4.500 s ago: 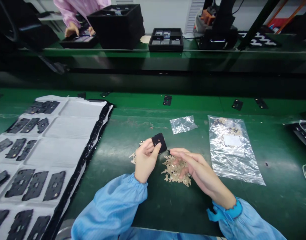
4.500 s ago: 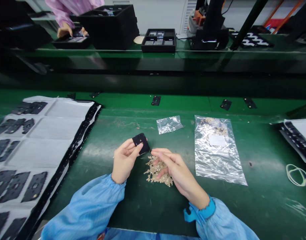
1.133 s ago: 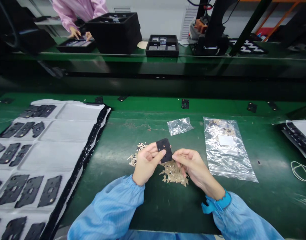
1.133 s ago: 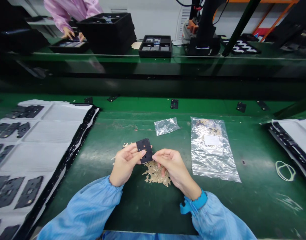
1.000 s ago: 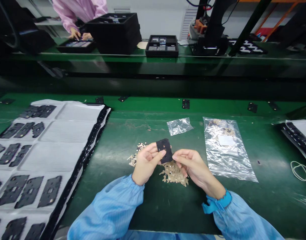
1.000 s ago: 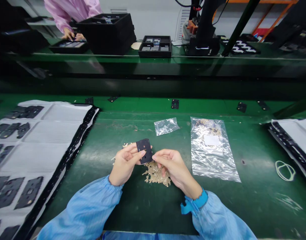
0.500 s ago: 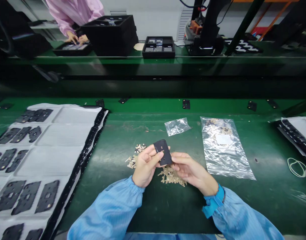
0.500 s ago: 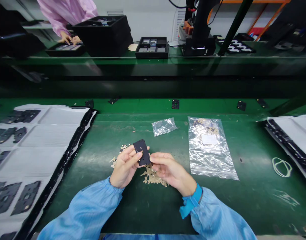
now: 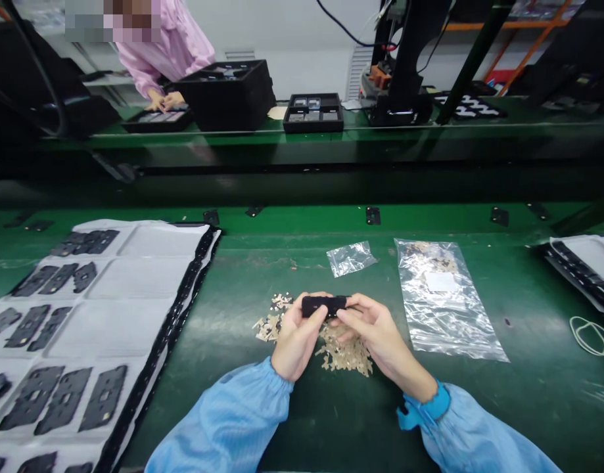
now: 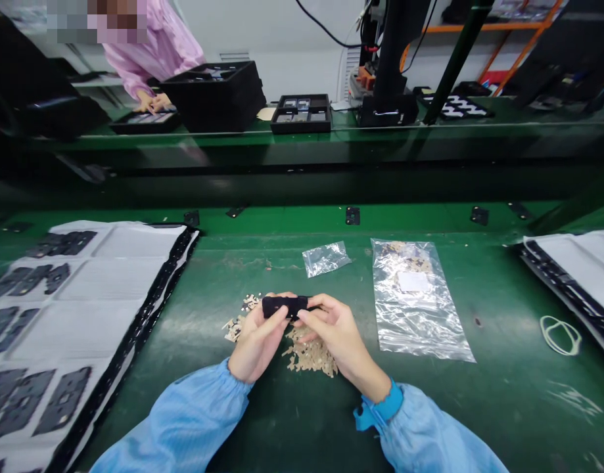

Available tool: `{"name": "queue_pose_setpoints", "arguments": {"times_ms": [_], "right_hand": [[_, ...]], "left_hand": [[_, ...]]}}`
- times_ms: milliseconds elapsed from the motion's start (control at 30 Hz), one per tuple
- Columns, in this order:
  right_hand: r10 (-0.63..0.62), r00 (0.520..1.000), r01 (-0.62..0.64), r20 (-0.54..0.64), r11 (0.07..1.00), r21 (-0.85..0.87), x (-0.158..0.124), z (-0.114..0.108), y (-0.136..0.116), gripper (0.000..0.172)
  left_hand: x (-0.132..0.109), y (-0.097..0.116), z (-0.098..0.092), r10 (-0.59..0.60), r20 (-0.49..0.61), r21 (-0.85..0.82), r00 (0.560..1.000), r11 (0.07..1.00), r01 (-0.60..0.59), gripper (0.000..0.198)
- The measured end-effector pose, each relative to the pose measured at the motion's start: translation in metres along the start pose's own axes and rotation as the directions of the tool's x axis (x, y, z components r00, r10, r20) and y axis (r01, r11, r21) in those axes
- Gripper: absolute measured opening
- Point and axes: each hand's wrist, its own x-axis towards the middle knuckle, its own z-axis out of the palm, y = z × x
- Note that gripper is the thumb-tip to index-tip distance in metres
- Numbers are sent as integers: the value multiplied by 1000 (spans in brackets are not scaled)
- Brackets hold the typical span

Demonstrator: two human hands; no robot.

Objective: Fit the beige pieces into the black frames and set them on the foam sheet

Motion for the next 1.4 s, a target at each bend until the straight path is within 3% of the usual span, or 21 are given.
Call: {"name": "queue_pose_setpoints", "arguments": {"times_ms": [133, 233, 433, 600, 733, 933, 1133, 1233, 1300, 1400], "right_hand": [[-141, 988, 128, -58, 974, -186, 1, -3, -2, 14], [-241, 970, 232, 17, 910, -344, 0, -4, -3, 10], [-317, 940, 335, 127, 783, -523, -3, -7, -1, 14], [-459, 844, 503, 277, 501, -704, -5, -10, -5, 20], [-492, 772, 578, 402, 284, -765, -8, -12, -7, 24], [-484, 729, 597, 483, 106, -795, -10, -15, -5, 30], [-474, 725, 582, 499, 36, -812, -9, -17, -1, 31], [-487, 730, 572, 480, 49, -819, -9, -17, 1, 30], [-515, 741, 564, 431, 127, -816, -9, -14, 1, 28], [-541, 789, 520, 291, 335, -785, -8, -9, 0, 24]], "left_hand": [[0, 4, -2, 191, 73, 304, 979, 931, -204, 9], [2, 7, -4, 271, 128, 410, 954, 862, -300, 16], [4, 9, -7, 352, 233, 557, 907, 716, -421, 9], [0, 13, -6, 411, 304, 644, 859, 576, -503, 10], [-3, 16, -5, 437, 365, 669, 822, 491, -558, 12], [-4, 17, -5, 468, 445, 671, 763, 390, -631, 17], [-4, 14, -8, 499, 528, 674, 687, 246, -697, 21], [-4, 10, -10, 504, 577, 674, 642, 149, -723, 23], [-4, 7, -11, 501, 608, 673, 616, 87, -735, 26], [-5, 3, -10, 467, 645, 678, 605, 16, -735, 33]]}}
